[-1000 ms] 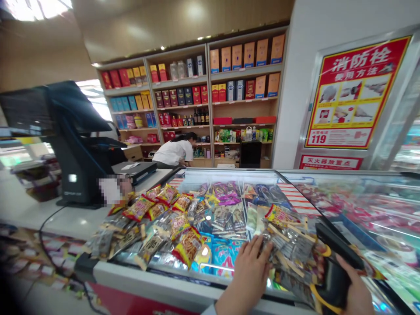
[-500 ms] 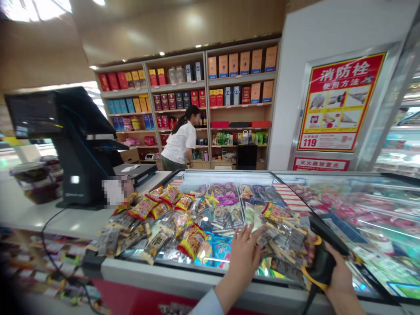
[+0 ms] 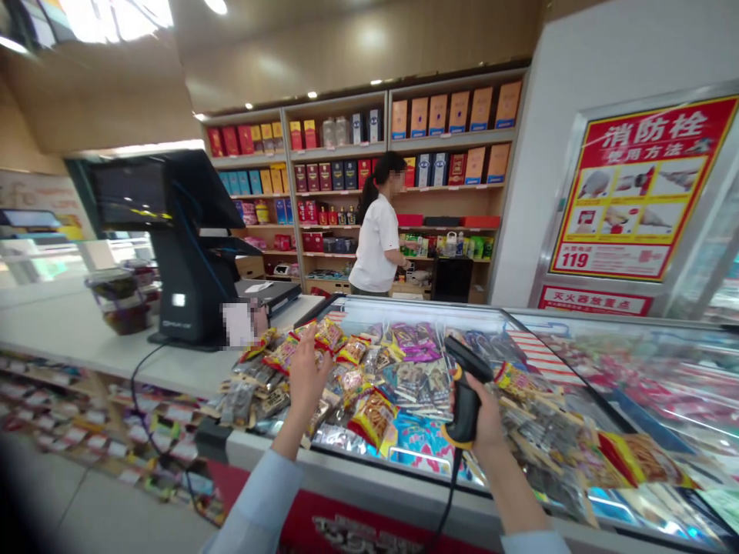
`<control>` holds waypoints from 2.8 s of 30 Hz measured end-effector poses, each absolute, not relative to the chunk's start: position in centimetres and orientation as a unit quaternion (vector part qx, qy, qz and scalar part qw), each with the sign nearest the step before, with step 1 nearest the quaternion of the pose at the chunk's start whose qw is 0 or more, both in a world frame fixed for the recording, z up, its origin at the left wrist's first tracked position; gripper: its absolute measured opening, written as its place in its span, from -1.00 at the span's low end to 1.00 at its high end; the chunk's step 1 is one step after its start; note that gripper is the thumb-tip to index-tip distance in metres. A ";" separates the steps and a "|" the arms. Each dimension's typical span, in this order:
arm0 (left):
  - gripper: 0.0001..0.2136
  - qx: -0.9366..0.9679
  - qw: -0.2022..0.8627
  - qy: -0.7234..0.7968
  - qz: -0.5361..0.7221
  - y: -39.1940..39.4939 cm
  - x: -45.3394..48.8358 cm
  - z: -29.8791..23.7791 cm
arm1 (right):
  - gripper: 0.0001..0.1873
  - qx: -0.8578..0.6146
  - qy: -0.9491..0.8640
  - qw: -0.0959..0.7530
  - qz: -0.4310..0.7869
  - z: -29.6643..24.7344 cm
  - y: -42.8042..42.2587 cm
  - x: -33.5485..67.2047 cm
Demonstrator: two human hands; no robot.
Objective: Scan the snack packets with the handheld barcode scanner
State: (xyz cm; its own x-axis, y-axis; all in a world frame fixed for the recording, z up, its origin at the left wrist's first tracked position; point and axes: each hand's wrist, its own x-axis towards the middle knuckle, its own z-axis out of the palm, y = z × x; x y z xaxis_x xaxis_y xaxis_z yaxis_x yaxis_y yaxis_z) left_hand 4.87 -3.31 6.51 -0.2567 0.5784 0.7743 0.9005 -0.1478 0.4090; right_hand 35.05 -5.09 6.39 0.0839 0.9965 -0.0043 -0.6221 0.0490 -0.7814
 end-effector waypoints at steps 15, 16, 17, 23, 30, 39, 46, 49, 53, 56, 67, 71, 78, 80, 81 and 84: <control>-0.53 -0.449 0.241 -0.782 -0.360 0.5 -1.9 0.3 | -0.70 -0.262 -0.358 0.465 0.766 0.4 -0.4 25.7; -0.51 -0.452 0.221 -0.769 -0.394 0.6 -1.9 0.4 | -0.70 -0.264 -0.358 0.465 0.765 0.3 -0.3 25.8; -0.49 -0.462 0.195 -0.748 -0.435 0.6 -1.9 0.6 | -0.70 -0.267 -0.358 0.464 0.765 0.3 -0.3 25.9; -0.40 -0.519 0.024 -0.551 -0.653 0.3 -1.4 1.1 | -0.70 -0.243 -0.376 0.474 0.758 1.0 -0.7 26.0; -0.41 -0.522 -0.018 -0.518 -0.677 0.7 -0.7 1.2 | -0.68 -0.232 -0.431 0.480 0.728 1.7 -1.6 26.0; -0.32 -0.545 0.010 -0.581 -0.604 1.8 -0.9 0.0 | -0.68 -0.266 -0.452 0.493 0.694 0.9 -2.0 25.8; -0.37 -0.562 0.031 -0.585 -0.584 1.4 -0.8 0.3 | -0.67 -0.269 -0.479 0.477 0.687 1.0 -2.3 25.8; -0.33 -0.557 0.038 -0.588 -0.585 1.5 -0.8 0.3 | -0.68 -0.271 -0.475 0.478 0.687 1.1 -2.3 25.7; -0.32 -0.558 0.059 -0.595 -0.575 1.4 -0.8 0.4 | -0.68 -0.271 -0.471 0.475 0.692 1.0 -2.2 25.5; -0.30 -0.566 0.069 -0.595 -0.566 1.2 -0.7 0.6 | -0.70 -0.272 -0.473 0.473 0.691 1.1 -2.2 25.5; -0.45 -0.577 0.065 -0.584 -0.568 0.9 -0.7 0.3 | -0.68 -0.265 -0.451 0.484 0.701 1.3 -2.4 25.6; -0.44 -0.582 0.084 -0.584 -0.560 0.6 -0.6 0.5 | -0.71 -0.257 -0.451 0.490 0.700 1.1 -2.3 25.7; -0.46 -0.582 0.084 -0.584 -0.560 0.3 -0.4 0.9 | -0.73 -0.253 -0.440 0.499 0.702 0.9 -2.1 25.7; -0.47 -0.583 0.080 -0.579 -0.565 0.3 -0.4 0.9 | -0.73 -0.244 -0.446 0.504 0.698 0.8 -2.0 25.7; -0.47 -0.583 0.080 -0.577 -0.566 0.3 -0.5 0.9 | -0.73 -0.241 -0.451 0.505 0.696 0.7 -2.0 25.7; -0.49 -0.582 0.086 -0.575 -0.569 0.5 -0.7 0.6 | -0.72 -0.237 -0.461 0.501 0.693 0.5 -1.7 25.5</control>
State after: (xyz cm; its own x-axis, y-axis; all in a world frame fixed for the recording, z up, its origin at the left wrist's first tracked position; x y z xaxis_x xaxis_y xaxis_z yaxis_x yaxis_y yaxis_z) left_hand -0.66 0.47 0.64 -0.3087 0.5712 0.7605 0.7666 -0.3240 0.5545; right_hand 25.51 -1.69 0.48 -0.3852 0.9130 0.1343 -0.4768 -0.0723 -0.8760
